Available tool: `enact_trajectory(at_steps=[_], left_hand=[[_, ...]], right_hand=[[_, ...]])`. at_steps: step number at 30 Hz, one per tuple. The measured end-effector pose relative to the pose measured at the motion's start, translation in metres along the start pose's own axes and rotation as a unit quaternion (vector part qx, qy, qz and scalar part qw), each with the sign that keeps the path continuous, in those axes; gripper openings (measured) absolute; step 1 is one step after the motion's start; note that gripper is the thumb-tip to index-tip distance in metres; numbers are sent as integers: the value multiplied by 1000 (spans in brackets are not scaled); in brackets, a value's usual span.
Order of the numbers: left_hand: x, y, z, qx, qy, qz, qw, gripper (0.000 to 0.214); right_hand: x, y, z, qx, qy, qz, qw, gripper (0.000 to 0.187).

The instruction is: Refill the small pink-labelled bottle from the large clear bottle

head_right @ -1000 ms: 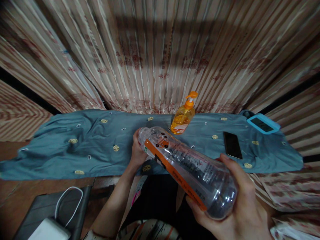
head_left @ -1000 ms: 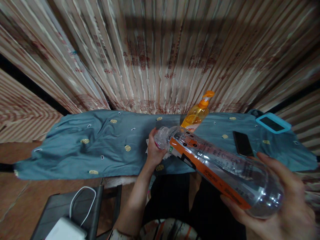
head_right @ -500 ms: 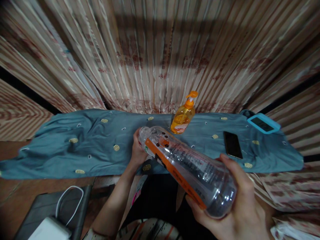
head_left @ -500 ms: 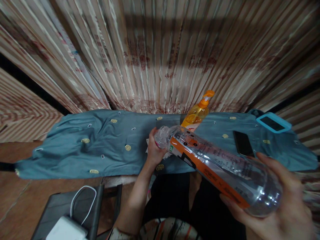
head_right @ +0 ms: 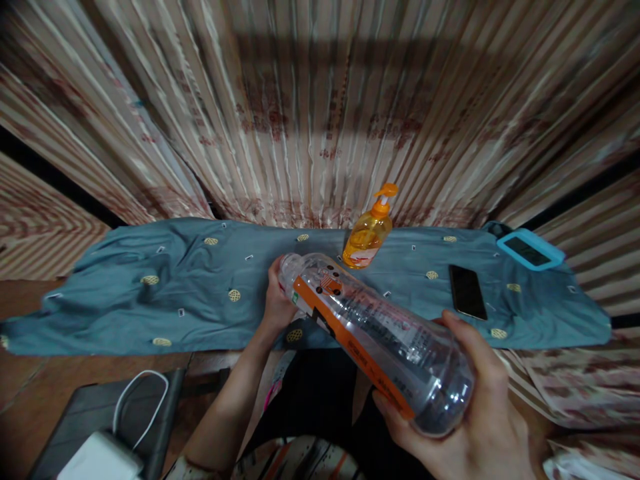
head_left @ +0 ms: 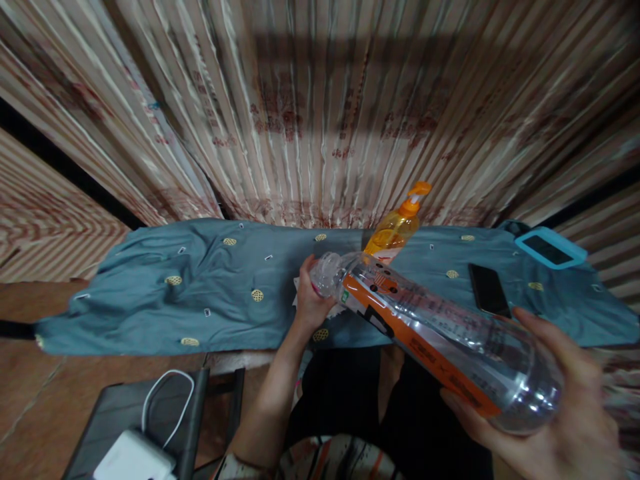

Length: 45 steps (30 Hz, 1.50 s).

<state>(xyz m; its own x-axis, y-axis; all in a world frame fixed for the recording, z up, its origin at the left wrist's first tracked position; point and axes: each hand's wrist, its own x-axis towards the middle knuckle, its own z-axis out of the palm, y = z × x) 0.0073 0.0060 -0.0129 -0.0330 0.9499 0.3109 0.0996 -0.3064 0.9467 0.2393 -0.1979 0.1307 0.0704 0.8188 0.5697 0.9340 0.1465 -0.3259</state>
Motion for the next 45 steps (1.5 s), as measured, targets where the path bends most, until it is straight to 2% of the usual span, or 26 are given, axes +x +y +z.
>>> enact_trajectory(at_steps=[8,14,23,34,45], left_hand=[[0,-1,0,3,-8,0,1000,103],[-1,-3,0,9,0,-1,1000,104],[-2,-3,1,1,-2,1,1000,102],[-2,-5,2,-3,-6,0,1000,104],[-3,-6,1,-2,-11,-6,1000,106]], right_hand=[[5,-3,-7,-29,-9,-66,997,93],[0,3,-2,11,-6,-28,1000,100],[-4,8,-1,18,-12,6,1000,102],[3,6,-3,-33,-15,-46,998,95],[6,10,-4,-36,-4,-49,998,93]])
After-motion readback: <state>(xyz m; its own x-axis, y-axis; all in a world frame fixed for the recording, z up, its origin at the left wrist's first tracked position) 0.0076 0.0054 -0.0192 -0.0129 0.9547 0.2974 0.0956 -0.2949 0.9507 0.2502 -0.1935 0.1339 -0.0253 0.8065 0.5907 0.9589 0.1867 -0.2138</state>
